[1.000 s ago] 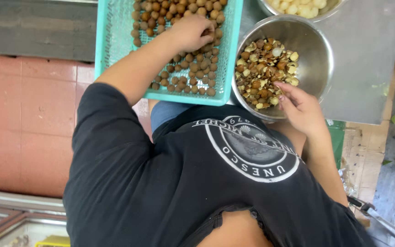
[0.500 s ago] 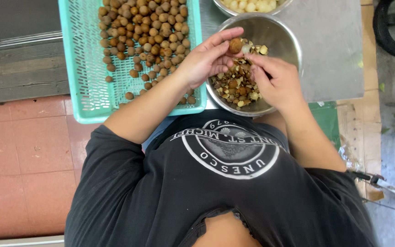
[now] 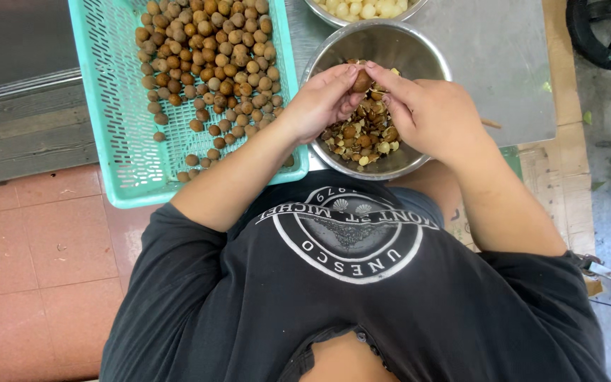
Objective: The person peels brown nuts by hand, separating the shells from the kernels. Shells are placed into a metal bowl, and peeled kernels are placed into a separate bowl. The person handles the nuts one at a time from a green basket.
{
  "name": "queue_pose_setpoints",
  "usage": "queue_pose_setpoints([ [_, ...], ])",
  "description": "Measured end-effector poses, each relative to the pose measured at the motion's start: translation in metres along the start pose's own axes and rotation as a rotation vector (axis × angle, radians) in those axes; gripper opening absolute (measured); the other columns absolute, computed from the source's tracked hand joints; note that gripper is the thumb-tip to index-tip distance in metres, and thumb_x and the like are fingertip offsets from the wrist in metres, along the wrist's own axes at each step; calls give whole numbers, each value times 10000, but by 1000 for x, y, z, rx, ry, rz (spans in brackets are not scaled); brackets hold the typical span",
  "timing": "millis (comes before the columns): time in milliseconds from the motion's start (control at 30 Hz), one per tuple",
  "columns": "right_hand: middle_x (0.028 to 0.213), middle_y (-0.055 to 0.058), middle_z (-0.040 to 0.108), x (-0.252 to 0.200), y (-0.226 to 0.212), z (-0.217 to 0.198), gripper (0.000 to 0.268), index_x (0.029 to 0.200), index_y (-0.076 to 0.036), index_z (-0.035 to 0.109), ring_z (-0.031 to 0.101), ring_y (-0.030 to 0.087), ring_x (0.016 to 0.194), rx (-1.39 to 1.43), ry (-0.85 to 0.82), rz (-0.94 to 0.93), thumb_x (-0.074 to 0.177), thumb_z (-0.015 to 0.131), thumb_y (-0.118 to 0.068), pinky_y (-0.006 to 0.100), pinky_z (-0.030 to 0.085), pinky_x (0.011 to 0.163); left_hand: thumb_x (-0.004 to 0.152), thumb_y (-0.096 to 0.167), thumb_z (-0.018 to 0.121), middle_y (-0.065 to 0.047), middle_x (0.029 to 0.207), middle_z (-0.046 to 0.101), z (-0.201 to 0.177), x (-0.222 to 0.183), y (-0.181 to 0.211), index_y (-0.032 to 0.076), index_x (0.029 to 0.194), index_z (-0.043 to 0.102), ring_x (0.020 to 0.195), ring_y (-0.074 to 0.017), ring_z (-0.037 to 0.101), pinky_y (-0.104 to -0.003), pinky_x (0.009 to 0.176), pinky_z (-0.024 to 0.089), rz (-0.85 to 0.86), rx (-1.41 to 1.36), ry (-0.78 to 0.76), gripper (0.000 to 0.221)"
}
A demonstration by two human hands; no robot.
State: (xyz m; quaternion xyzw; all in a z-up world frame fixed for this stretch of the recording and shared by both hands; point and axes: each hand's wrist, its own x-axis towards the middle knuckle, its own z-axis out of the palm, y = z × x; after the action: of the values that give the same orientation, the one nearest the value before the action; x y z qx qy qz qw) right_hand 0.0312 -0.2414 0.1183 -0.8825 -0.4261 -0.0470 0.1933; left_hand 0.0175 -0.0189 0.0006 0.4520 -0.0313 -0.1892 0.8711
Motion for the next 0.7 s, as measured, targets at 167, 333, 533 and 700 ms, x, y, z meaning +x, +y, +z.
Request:
queue_pose_setpoints([
  [167,844,105,692,0,8,9,489,1477,-242,622,665,344,738,14,-24,-27,1000,654,-137,460,518,639,1112,374,492,50,837,540,-13,7,-15,86,1352,620,732,-53,453,-195,651,412,29,157,27,396],
  [333,828,81,662,-4,11,40,426,1412,-176,674,660,300,726,-69,155,-74,996,692,-83,421,520,638,1104,382,469,38,945,596,-17,13,-28,70,1339,602,831,-55,530,-212,730,489,85,350,107,413],
  [533,793,103,630,-2,8,71,422,1379,-136,685,644,299,693,-61,307,-25,964,704,-57,416,526,638,1112,413,405,5,1035,678,-20,18,-29,58,1293,591,949,-90,647,-248,886,566,101,455,143,439],
  [700,943,148,720,6,1,79,321,1343,-146,681,699,340,808,172,304,96,1034,654,-64,427,553,709,1058,491,414,-20,905,627,-28,18,-19,67,1289,610,798,-107,599,-253,697,529,-117,495,216,521],
])
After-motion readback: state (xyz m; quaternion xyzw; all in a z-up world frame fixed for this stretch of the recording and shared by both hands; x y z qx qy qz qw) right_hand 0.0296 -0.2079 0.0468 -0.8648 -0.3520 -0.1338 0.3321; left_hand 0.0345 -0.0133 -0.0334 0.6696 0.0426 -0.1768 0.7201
